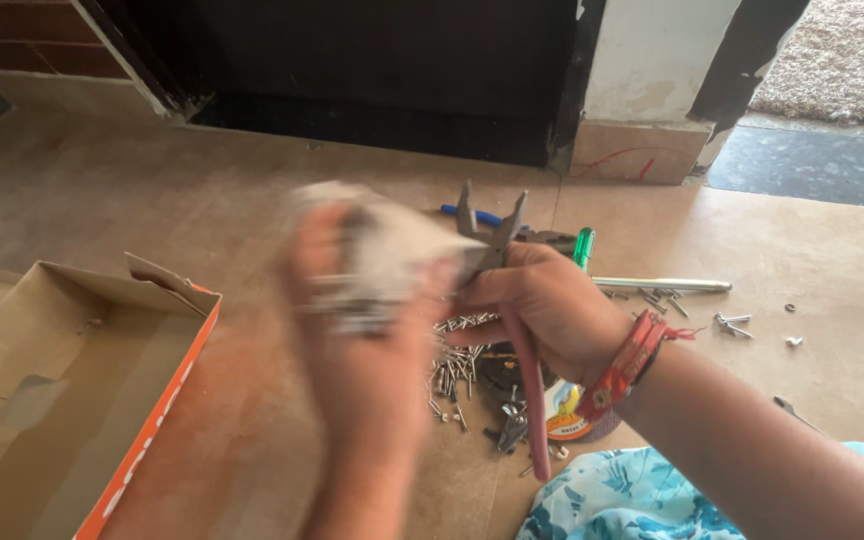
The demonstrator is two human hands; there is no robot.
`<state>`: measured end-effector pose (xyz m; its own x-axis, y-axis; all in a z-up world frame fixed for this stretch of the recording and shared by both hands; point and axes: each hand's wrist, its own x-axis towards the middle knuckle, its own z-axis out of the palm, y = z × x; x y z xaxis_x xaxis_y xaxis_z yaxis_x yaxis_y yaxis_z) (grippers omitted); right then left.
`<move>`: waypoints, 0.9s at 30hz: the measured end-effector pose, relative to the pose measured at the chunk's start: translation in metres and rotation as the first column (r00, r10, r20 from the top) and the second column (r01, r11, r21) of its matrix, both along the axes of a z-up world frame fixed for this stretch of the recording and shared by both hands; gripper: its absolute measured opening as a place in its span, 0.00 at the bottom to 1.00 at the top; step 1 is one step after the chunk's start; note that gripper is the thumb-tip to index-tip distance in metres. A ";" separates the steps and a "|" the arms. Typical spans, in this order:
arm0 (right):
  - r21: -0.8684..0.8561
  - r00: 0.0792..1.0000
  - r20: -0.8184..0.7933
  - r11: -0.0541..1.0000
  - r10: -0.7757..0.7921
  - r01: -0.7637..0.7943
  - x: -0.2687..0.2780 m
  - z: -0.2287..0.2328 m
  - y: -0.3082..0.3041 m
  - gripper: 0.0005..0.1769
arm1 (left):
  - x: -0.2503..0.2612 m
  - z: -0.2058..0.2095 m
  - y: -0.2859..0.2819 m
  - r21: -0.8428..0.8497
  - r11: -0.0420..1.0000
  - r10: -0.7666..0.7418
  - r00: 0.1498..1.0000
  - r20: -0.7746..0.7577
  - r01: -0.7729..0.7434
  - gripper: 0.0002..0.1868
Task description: The person sits on the floor next to an open cardboard box with a pile of screws and hand tools spread out. They pick up pliers, a screwdriver, and a wrench one at a time and wipe each tool with a cloth, setting the wiped tools back down on the floor.
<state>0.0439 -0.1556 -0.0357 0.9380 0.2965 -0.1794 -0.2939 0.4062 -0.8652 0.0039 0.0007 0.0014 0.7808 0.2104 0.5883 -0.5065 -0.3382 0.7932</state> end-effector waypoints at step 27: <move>-0.502 0.973 0.206 0.865 0.104 0.014 -0.016 0.016 0.028 0.14 | -0.009 -0.021 -0.007 0.184 0.981 0.047 0.998 0.037 -0.053 0.29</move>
